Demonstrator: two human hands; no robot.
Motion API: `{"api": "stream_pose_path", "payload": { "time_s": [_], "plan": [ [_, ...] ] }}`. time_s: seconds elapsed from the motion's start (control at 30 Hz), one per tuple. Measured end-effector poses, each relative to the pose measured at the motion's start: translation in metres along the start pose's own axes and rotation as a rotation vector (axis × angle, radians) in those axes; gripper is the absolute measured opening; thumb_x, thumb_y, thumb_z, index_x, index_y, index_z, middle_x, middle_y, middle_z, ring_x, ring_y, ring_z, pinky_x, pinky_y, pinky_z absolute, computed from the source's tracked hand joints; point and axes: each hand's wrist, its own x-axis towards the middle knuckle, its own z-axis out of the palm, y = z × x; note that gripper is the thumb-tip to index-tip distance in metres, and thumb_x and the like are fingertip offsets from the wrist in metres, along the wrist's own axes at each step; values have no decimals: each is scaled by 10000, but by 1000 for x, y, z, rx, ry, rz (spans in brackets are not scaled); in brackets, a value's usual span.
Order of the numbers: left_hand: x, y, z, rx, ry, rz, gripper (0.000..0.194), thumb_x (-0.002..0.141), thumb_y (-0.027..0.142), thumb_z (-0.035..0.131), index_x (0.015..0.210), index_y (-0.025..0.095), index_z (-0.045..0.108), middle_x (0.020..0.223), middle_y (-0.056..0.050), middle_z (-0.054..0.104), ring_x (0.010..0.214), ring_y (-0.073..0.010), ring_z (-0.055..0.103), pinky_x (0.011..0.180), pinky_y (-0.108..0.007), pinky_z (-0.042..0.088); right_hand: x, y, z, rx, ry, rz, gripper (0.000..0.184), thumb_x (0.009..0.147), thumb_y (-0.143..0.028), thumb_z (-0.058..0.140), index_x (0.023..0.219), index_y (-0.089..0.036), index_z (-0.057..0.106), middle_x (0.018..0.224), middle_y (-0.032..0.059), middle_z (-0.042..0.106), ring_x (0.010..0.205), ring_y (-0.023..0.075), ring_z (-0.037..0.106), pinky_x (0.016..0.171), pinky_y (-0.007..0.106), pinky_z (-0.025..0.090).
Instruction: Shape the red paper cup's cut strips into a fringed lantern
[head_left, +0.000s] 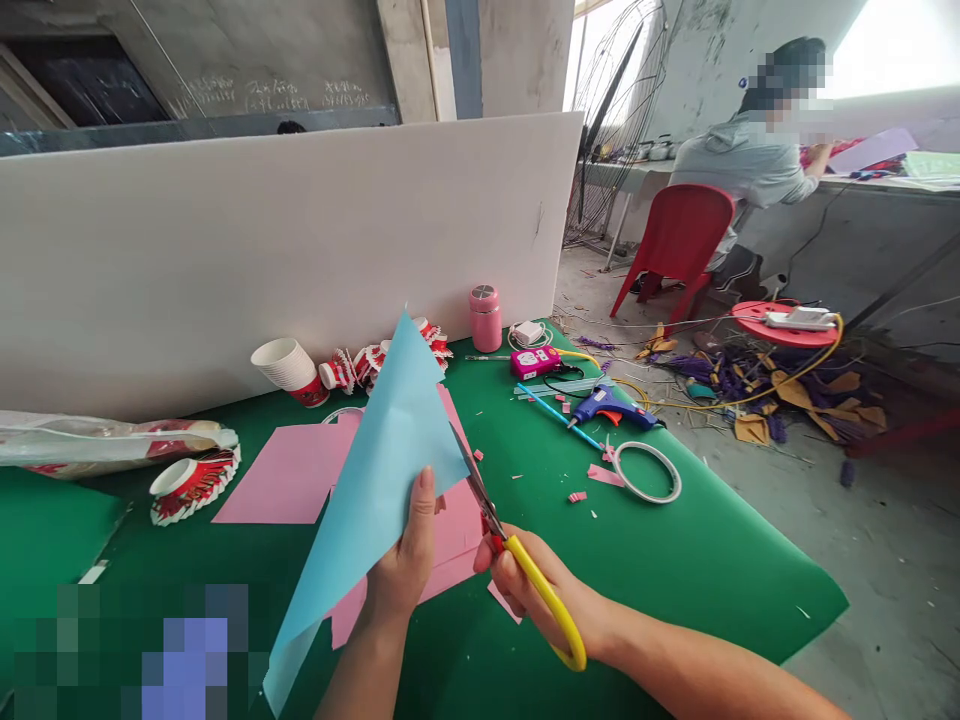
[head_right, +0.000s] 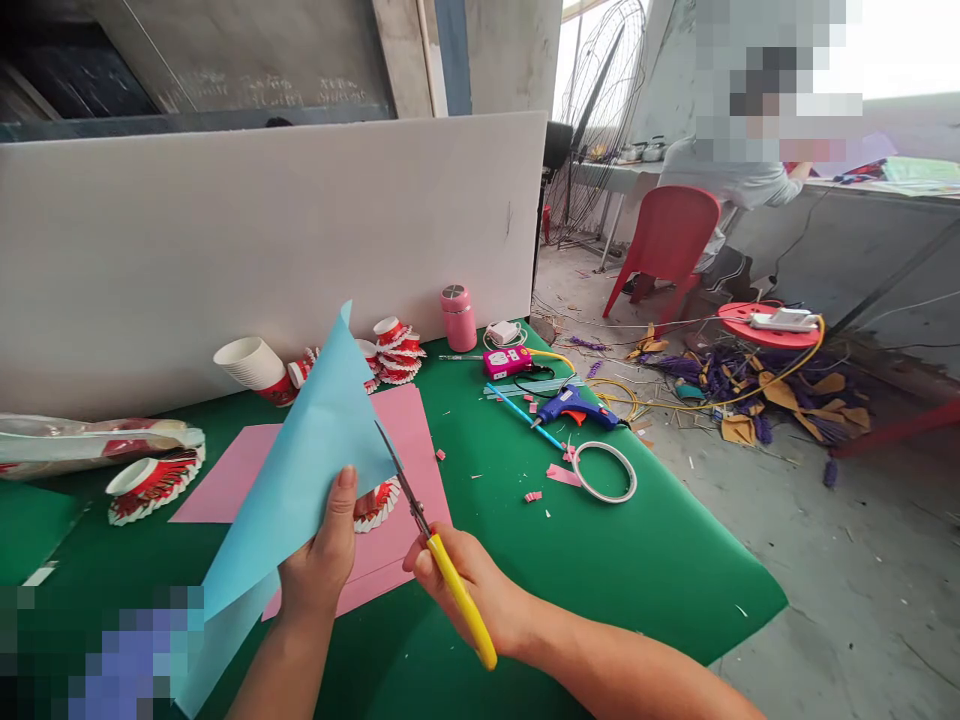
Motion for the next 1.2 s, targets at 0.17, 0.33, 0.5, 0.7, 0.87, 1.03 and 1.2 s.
{"api": "stream_pose_path", "payload": {
  "time_s": [0.17, 0.33, 0.5, 0.7, 0.87, 1.03, 1.2],
  "plan": [
    [6, 9, 0, -24, -3, 29, 162, 779, 336, 641, 863, 200, 671, 716, -18, 729, 634, -203, 689, 634, -325, 575, 1, -8, 0, 34, 1, 22, 579, 773, -771, 331, 719, -196, 368, 592, -56, 302, 525, 76, 249, 454, 219, 239],
    [12, 19, 0, -114, -59, 55, 59, 806, 258, 622, 812, 205, 648, 585, 36, 690, 492, -148, 644, 530, -258, 540, 1, -11, 0, 57, 4, 55, 585, 750, -776, 374, 722, -192, 388, 570, -64, 303, 502, 68, 240, 439, 215, 213],
    [11, 20, 1, -67, -48, 112, 37, 808, 223, 621, 826, 204, 647, 599, 41, 697, 482, -128, 639, 547, -235, 535, 2, -5, 1, 70, 9, 41, 578, 746, -771, 392, 719, -194, 391, 563, -63, 307, 497, 70, 233, 436, 214, 208],
    [5, 7, -1, 40, -9, 58, 151, 773, 336, 650, 834, 201, 680, 679, -13, 724, 613, -198, 686, 628, -319, 568, 1, -2, 1, 70, 23, 32, 571, 763, -764, 372, 699, -196, 369, 552, -68, 275, 497, 69, 220, 439, 218, 200],
    [6, 12, -1, -1, -42, 49, 124, 792, 306, 631, 786, 195, 684, 651, -1, 717, 602, -185, 687, 614, -297, 569, 1, 4, 0, 26, 11, 5, 541, 826, -715, 316, 725, -187, 377, 551, -72, 276, 492, 65, 218, 437, 212, 218],
    [8, 22, 0, -66, -85, 66, 72, 791, 221, 635, 837, 184, 676, 685, 10, 732, 612, -168, 694, 635, -265, 567, 3, 9, -3, -11, -28, -25, 501, 871, -662, 292, 737, -185, 369, 565, -68, 294, 495, 64, 236, 448, 211, 240],
    [5, 16, 2, -37, -87, 116, 188, 797, 225, 629, 973, 177, 672, 848, -38, 753, 710, -188, 711, 689, -277, 579, 4, 9, -4, -6, -26, -60, 499, 865, -663, 314, 733, -185, 364, 602, -59, 309, 511, 65, 241, 459, 215, 247]
  ]
}}
